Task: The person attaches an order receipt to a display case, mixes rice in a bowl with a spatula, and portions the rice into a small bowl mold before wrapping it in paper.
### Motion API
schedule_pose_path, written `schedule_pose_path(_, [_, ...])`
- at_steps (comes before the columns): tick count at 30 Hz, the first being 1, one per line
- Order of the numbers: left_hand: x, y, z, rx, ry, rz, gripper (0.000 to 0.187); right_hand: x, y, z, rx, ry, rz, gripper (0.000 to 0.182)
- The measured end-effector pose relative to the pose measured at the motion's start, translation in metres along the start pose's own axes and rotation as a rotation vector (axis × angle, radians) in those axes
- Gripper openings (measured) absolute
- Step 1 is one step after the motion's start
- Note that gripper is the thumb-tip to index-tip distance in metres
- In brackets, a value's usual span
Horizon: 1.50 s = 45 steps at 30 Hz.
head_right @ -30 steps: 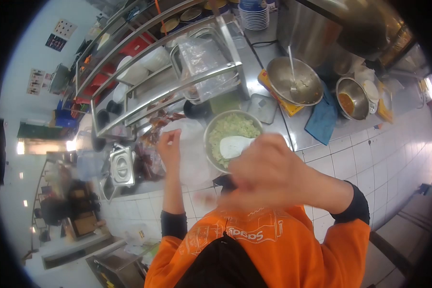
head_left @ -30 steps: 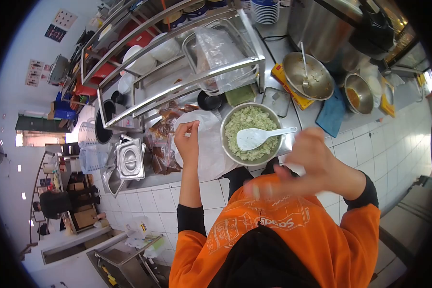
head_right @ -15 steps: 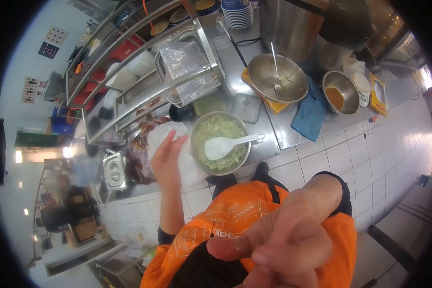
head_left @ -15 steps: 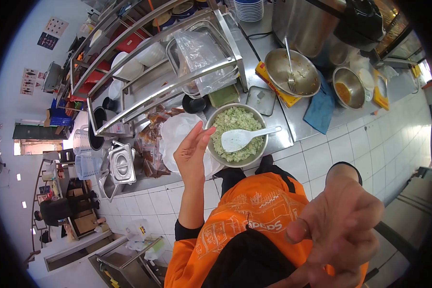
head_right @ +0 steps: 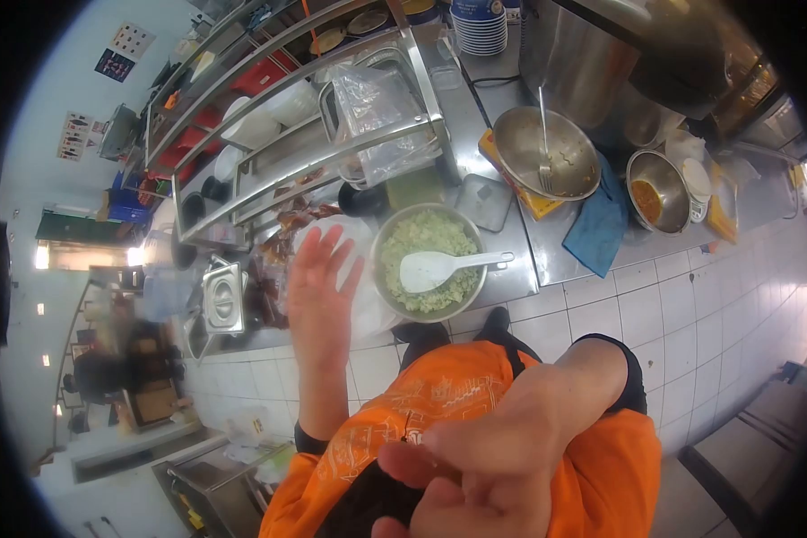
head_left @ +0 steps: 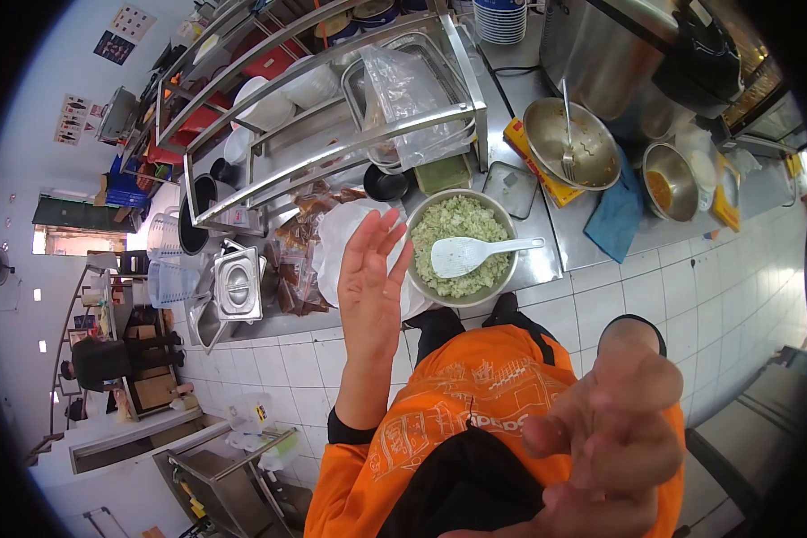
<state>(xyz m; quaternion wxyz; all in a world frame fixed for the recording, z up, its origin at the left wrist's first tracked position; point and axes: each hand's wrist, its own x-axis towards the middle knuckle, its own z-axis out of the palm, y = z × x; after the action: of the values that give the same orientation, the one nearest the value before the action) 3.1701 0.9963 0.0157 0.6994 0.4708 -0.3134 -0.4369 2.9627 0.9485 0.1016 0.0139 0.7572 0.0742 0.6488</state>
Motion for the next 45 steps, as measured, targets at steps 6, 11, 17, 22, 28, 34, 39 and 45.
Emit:
schedule_pose_path(6, [-0.009,-0.004,-0.013,-0.128,0.032,-0.042,0.063,0.000,-0.019,0.022,0.017,0.147,0.076,0.046])
schedule_pose_path(11, [-0.020,-0.007,-0.039,-0.175,0.095,0.048,0.060,-0.004,-0.033,0.003,0.170,-0.168,0.369,0.045])
schedule_pose_path(17, [-0.107,-0.090,-0.167,1.452,0.459,0.734,0.056,-0.006,0.036,0.045,0.102,-0.452,0.351,0.015])
schedule_pose_path(22, [-0.238,-0.241,-0.233,1.511,0.654,-0.102,0.066,-0.129,0.086,0.146,0.081,-0.925,0.668,0.033])
schedule_pose_path(28, [-0.324,-0.311,-0.235,1.212,0.582,-0.979,0.047,-0.211,0.115,0.250,-0.212,-1.260,0.721,0.024])
schedule_pose_path(34, [-0.306,-0.212,-0.261,0.028,0.160,-1.092,0.030,-0.219,0.119,0.271,-0.213,-1.239,0.622,0.012])
schedule_pose_path(39, [-0.203,-0.116,-0.272,0.571,0.539,-0.880,0.017,-0.174,0.098,0.249,-0.197,-1.111,0.722,0.016])
schedule_pose_path(45, [-0.084,-0.012,-0.138,0.729,0.311,0.028,0.088,-0.102,0.018,0.166,0.270,-1.071,0.531,0.022])
